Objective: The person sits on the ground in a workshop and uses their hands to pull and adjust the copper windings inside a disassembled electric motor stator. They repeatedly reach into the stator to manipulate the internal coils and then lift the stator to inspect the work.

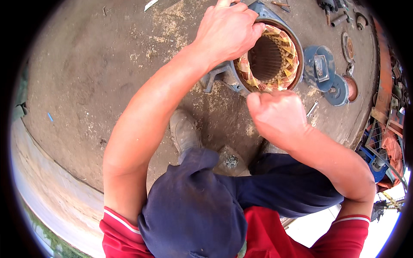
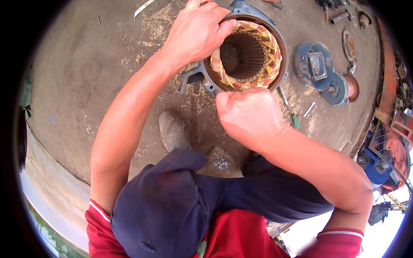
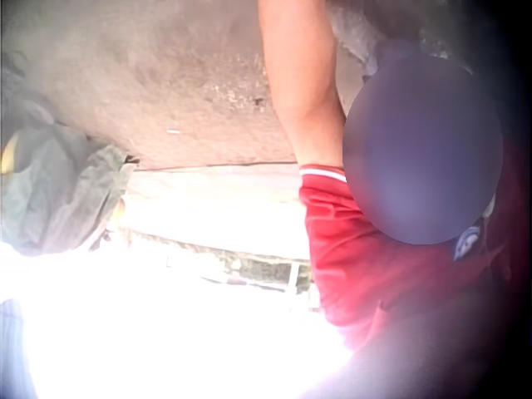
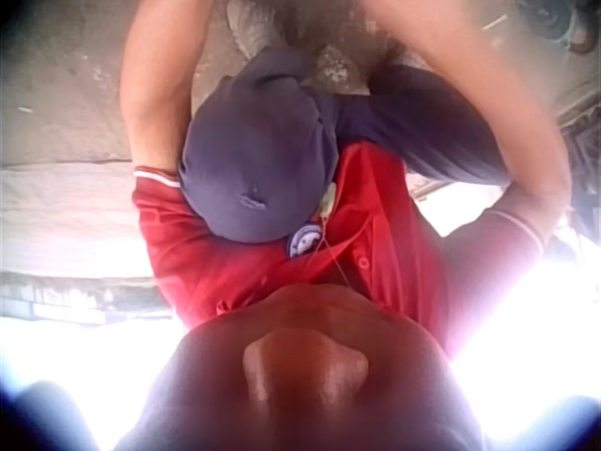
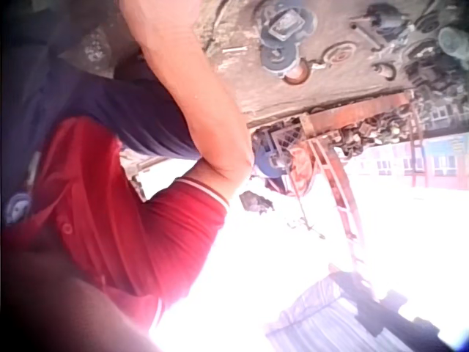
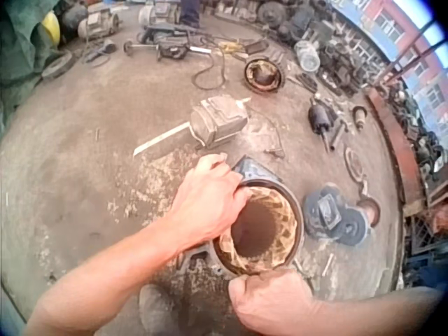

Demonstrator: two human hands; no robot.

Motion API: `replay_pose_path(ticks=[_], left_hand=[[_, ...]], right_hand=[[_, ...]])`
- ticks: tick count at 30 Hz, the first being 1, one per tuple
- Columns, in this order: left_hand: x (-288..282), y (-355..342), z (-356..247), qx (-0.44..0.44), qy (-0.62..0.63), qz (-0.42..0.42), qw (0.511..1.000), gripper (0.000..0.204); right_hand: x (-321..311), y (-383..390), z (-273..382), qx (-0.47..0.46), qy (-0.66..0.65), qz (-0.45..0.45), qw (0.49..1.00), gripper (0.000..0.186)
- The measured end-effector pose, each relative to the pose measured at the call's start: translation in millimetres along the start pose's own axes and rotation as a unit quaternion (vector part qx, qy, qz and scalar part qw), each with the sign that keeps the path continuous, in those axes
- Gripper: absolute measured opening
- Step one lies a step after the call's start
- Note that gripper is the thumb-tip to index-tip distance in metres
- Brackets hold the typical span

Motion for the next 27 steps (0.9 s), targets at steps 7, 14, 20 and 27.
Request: replay_pose_path(ticks=[7, 14, 20, 27], left_hand=[[-2.9, -1.8, -1.5, -0.006, -0.002, 0.010, 1.000, 0.031], [2.1, -3.7, -3.2, -0.004, -0.019, 0.038, 0.999, 0.030], [4.1, -2.3, -0.3, 0.008, -0.104, 0.045, 0.993, 0.038], [16.9, -4.9, -5.8, -0.006, -0.105, 0.100, 0.989, 0.042]], right_hand=[[-29.7, -8.9, 4.0, -0.008, -0.028, -0.061, 0.998, 0.012], [9.6, 48.8, -34.1, -0.053, 0.036, 0.043, 0.997, 0.015], [-17.6, 54.9, -34.7, -0.056, -0.011, -0.004, 0.998, 0.016], [1.5, 81.6, -81.4, -0.035, 0.005, -0.035, 0.999, 0.015]])
Point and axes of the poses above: each hand's wrist, its own y-axis away from the middle knuckle, its own x-axis out of the palm, z = x × y, the point moved 8 cm from there along -y, towards the middle knuckle, and after that the axes turned 2 degrees about -x, right-handed, at the moved point
